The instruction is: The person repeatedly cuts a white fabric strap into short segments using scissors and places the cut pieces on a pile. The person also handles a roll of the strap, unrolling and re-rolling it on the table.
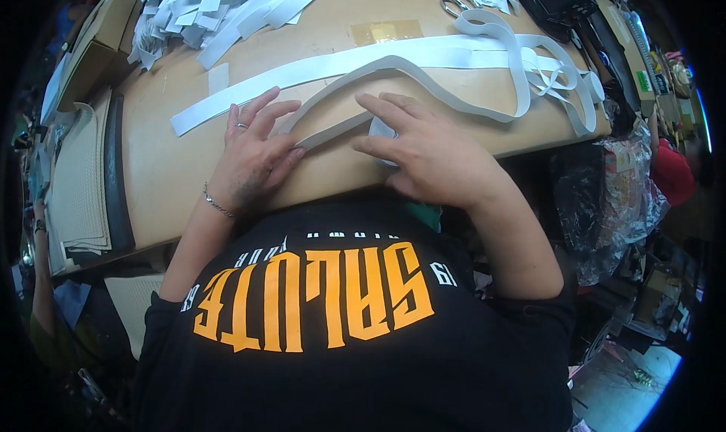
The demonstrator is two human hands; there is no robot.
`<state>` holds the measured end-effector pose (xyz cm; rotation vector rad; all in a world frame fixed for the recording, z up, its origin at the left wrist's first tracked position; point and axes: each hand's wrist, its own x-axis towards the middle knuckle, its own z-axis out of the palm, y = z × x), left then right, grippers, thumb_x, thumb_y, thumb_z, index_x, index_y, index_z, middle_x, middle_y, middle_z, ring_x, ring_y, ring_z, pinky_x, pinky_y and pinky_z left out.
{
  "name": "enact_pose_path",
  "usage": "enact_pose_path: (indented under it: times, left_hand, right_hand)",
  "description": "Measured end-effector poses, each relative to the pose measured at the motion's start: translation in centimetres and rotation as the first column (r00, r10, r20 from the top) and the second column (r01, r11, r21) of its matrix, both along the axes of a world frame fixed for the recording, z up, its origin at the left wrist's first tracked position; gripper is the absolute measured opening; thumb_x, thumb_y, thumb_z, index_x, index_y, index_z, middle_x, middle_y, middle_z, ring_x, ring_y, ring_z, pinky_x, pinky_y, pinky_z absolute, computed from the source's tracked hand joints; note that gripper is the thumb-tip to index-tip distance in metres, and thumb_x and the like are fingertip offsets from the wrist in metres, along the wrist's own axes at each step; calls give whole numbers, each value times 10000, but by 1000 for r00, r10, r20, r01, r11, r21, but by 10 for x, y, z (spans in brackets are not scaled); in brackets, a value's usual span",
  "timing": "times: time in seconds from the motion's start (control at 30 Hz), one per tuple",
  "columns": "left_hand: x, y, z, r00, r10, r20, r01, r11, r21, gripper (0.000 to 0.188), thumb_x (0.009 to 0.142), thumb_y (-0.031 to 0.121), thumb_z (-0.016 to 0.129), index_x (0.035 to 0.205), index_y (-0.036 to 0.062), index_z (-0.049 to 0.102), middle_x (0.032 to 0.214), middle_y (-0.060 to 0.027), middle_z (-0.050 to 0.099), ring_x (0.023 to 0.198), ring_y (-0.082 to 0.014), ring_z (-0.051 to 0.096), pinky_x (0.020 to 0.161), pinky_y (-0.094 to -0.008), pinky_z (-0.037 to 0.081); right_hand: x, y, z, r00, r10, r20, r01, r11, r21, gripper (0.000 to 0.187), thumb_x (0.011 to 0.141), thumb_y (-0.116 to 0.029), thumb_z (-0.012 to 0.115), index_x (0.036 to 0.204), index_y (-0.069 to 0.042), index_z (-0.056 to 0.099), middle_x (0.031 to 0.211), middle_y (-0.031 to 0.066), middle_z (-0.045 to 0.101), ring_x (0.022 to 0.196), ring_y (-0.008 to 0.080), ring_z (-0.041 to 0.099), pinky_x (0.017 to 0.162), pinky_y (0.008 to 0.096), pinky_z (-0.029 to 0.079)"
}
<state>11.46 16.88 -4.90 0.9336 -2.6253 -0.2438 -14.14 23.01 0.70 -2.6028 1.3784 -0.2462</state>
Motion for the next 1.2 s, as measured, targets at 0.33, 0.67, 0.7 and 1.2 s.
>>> enact_pose_path:
  times: [0.33,0.67,0.7,1.2]
  left_hand:
    - [10,2,-2,999,34,-2,-34,999,1,99,789,237,676,799,145,642,1299,-19,462,1340,-270,301,1028,-662,204]
    - [16,1,-1,999,43,11,-43,999,-2,101,788,227,677,793,133,639,1309,-19,459,1341,-270,299,1023,-664,209]
    - [17,0,-1,999,45,14,-45,999,-4,102,786,225,678,792,131,639,1309,-20,460,1342,-270,299,1022,-665,210]
    - [27,-5,2,991,134,21,-134,991,-30,149,786,235,687,749,100,636,1321,-39,467,1344,-288,299,1006,-693,202]
  right_hand:
    - [8,1,-5,986,-168,-16,165,977,-139,554,716,-427,729,1099,-73,540,1107,143,541,1038,301,511,896,392,443]
    - [9,1,-16,894,-430,-124,440,896,64,512,708,-243,738,1143,-93,513,1059,134,559,1004,299,538,808,382,475]
    - [8,2,-14,927,-364,-88,370,927,60,535,698,-228,741,1165,-102,513,1102,142,544,1032,309,528,834,387,467]
    - [14,15,-8,930,-366,-46,368,919,139,662,659,-108,750,1267,-118,488,1134,174,437,1012,353,548,896,385,469]
